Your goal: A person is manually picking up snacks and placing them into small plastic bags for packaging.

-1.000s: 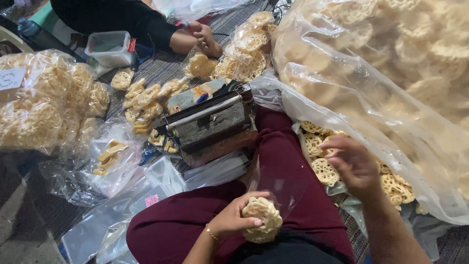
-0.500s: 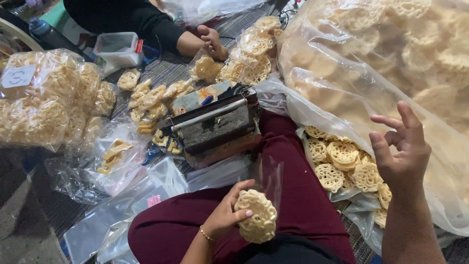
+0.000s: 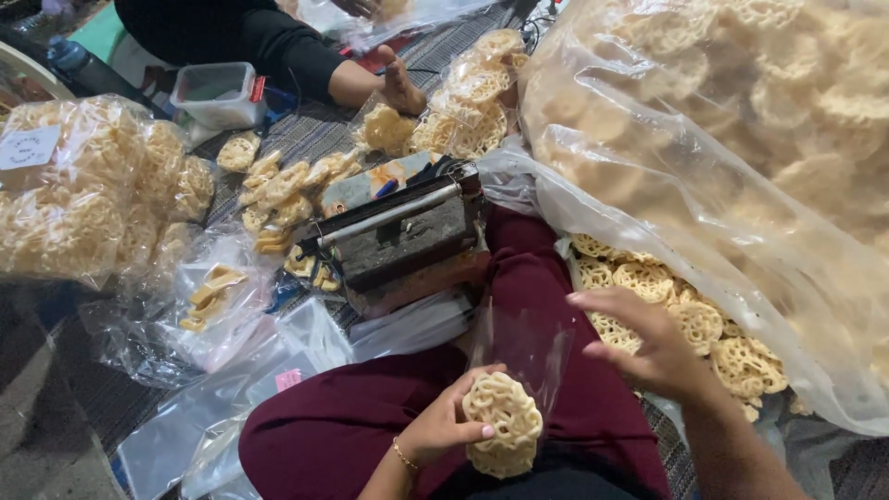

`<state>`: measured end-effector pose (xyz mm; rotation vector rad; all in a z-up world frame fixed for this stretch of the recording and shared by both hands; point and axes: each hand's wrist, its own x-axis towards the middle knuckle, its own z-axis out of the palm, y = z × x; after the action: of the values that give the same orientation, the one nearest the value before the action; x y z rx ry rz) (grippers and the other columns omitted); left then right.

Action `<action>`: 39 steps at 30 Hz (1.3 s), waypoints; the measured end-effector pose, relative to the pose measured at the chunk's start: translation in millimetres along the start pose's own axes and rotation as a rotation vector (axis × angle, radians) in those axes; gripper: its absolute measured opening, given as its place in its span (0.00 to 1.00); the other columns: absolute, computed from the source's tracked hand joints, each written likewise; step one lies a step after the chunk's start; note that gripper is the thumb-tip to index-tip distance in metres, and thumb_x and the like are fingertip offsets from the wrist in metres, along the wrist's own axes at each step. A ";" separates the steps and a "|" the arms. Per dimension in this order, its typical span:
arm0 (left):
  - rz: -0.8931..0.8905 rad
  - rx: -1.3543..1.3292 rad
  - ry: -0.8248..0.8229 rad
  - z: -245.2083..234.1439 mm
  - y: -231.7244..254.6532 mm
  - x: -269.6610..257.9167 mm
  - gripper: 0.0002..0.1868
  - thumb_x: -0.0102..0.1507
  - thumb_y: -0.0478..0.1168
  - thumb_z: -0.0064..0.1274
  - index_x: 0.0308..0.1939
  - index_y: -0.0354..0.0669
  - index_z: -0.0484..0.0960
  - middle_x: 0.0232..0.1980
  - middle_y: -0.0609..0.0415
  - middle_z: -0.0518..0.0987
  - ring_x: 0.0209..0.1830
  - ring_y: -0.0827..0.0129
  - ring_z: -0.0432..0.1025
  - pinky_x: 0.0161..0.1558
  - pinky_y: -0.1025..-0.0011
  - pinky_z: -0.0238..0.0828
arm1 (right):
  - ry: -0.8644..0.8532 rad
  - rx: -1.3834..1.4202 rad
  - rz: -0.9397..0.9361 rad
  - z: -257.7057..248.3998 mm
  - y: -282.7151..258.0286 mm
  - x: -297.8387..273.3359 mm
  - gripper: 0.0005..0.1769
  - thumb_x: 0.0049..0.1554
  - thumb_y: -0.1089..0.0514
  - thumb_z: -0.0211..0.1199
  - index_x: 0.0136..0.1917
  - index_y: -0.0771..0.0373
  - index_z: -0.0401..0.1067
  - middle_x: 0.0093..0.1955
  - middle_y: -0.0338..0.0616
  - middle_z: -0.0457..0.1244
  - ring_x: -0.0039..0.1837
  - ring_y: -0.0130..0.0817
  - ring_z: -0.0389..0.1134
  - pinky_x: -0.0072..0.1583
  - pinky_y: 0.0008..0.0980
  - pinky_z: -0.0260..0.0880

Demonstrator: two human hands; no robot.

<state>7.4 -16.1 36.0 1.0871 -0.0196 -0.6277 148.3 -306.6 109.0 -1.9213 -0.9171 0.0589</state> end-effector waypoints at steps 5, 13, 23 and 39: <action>0.067 0.082 0.008 2.6 13.8 -1.8 0.42 0.58 0.43 0.64 0.74 0.47 0.62 0.61 0.55 0.76 0.62 0.68 0.72 0.65 0.64 0.71 | 0.114 0.050 -0.130 10.7 -7.2 4.5 0.32 0.58 0.49 0.64 0.72 0.61 0.63 0.73 0.54 0.61 0.75 0.47 0.63 0.76 0.49 0.64; 0.041 0.045 0.156 -8.6 23.4 -5.9 0.47 0.52 0.47 0.69 0.73 0.48 0.65 0.62 0.51 0.75 0.62 0.64 0.72 0.62 0.62 0.77 | 0.150 -0.060 -0.098 -4.9 -1.1 7.6 0.31 0.58 0.46 0.61 0.69 0.65 0.65 0.71 0.58 0.62 0.72 0.49 0.66 0.69 0.44 0.73; 0.155 0.036 0.135 -26.4 19.7 -0.8 0.50 0.55 0.45 0.68 0.76 0.49 0.58 0.64 0.49 0.73 0.62 0.61 0.72 0.62 0.59 0.77 | 0.713 -0.084 -0.005 -86.7 24.8 -18.0 0.36 0.71 0.54 0.50 0.85 0.74 0.47 0.77 0.64 0.52 0.65 0.59 0.62 0.74 0.51 0.61; 0.018 -0.048 0.077 0.8 -18.0 7.9 0.52 0.55 0.44 0.69 0.78 0.46 0.55 0.67 0.51 0.73 0.67 0.62 0.72 0.67 0.61 0.70 | -0.493 -0.923 0.920 43.8 182.0 -61.1 0.56 0.54 0.28 0.63 0.84 0.34 0.34 0.88 0.40 0.29 0.86 0.46 0.27 0.75 0.79 0.28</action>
<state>5.4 -26.2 19.2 1.0631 0.0521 -0.5666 190.9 -356.5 -76.7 -3.1529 -0.2443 0.7945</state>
